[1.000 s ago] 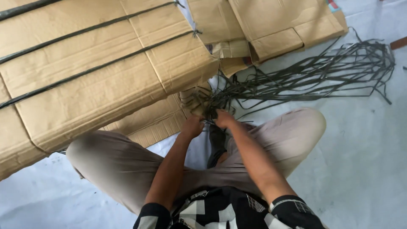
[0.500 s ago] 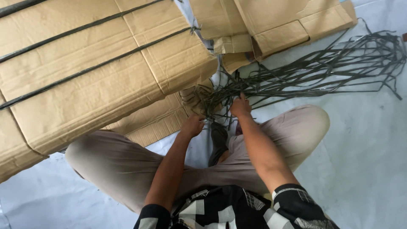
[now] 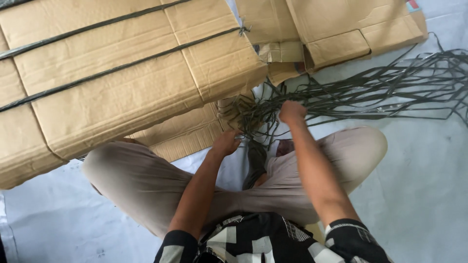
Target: Tying plastic straps to secure cardboard packaging around a wooden chair.
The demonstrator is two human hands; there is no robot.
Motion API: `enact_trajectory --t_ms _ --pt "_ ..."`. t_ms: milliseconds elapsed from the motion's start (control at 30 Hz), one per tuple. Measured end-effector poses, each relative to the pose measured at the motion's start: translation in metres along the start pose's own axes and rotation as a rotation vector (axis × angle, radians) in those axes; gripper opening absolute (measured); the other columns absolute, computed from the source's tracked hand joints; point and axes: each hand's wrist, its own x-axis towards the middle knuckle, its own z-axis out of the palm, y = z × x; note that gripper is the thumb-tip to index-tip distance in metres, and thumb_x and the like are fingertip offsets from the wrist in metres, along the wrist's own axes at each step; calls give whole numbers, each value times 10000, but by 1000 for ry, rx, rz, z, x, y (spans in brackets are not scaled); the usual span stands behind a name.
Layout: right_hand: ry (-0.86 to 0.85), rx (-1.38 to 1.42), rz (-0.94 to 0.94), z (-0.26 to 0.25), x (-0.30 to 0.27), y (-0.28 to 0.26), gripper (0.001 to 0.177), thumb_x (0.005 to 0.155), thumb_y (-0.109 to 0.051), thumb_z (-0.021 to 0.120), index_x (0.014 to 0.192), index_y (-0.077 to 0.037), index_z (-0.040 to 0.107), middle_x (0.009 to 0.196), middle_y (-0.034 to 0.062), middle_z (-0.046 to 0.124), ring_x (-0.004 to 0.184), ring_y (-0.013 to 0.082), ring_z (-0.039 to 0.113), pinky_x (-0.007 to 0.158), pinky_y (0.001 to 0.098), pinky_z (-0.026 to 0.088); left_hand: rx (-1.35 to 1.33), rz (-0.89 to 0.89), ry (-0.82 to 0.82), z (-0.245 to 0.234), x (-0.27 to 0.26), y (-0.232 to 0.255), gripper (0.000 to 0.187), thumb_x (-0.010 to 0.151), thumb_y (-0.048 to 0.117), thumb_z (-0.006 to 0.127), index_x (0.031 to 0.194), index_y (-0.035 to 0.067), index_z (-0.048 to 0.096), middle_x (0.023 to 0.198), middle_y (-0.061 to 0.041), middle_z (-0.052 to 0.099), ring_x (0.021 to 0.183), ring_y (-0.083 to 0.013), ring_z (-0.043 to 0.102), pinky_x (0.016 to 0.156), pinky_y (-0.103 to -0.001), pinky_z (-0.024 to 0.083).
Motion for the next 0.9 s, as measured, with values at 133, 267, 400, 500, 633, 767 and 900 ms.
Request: enact_trajectory --t_ms 133,267,400,500,633,767,900 --pt "66 -46 -89 -44 -13 23 392 979 -297 544 1077 -7 789 1062 253 765 1019 473 727 765 621 582 -5 17 2 3 4 -7 376 960 214 601 1301 71 662 1184 -213 690 1160 -403 662 1010 -488 535" --pt "123 467 -239 -101 -83 25 417 886 -222 720 1206 46 726 1124 355 697 1096 583 624 892 717 494 -17 33 37 5 8 -4 329 974 198 576 1244 43 682 1115 -228 700 1091 -411 684 959 -492 551" --pt "-17 1050 -239 -131 -138 -4 499 970 -190 725 1312 138 570 1374 376 525 1414 595 329 1171 788 255 -58 45 113 -9 4 17 301 1003 238 551 1163 24 690 1042 -231 703 1025 -414 695 895 -504 561" --pt "-37 1199 -342 -102 -128 -4 485 851 -171 873 1161 102 619 1099 202 706 1081 292 619 969 458 522 -249 111 159 -12 -1 21 343 1039 250 574 1339 99 643 1135 -188 713 1077 -396 695 938 -494 568" --pt "-59 1108 -432 -59 -100 -16 516 876 -222 874 1185 122 645 1027 285 717 959 383 700 866 562 542 -347 165 213 -6 10 28 388 1060 301 590 1405 125 609 1124 -169 722 1059 -385 704 933 -523 576" --pt "-182 863 -456 -38 -87 -24 367 896 -278 826 1115 1 731 970 183 739 961 322 698 867 483 577 -547 184 237 1 16 27 563 977 415 699 1453 148 560 1099 -165 740 1057 -393 706 945 -540 582" --pt "-170 652 -469 -19 -69 -19 263 982 -408 730 1110 -194 813 892 60 782 896 260 726 810 452 591 -685 185 268 4 21 19 530 1012 468 677 1419 138 593 1004 -149 743 987 -372 718 884 -552 590"
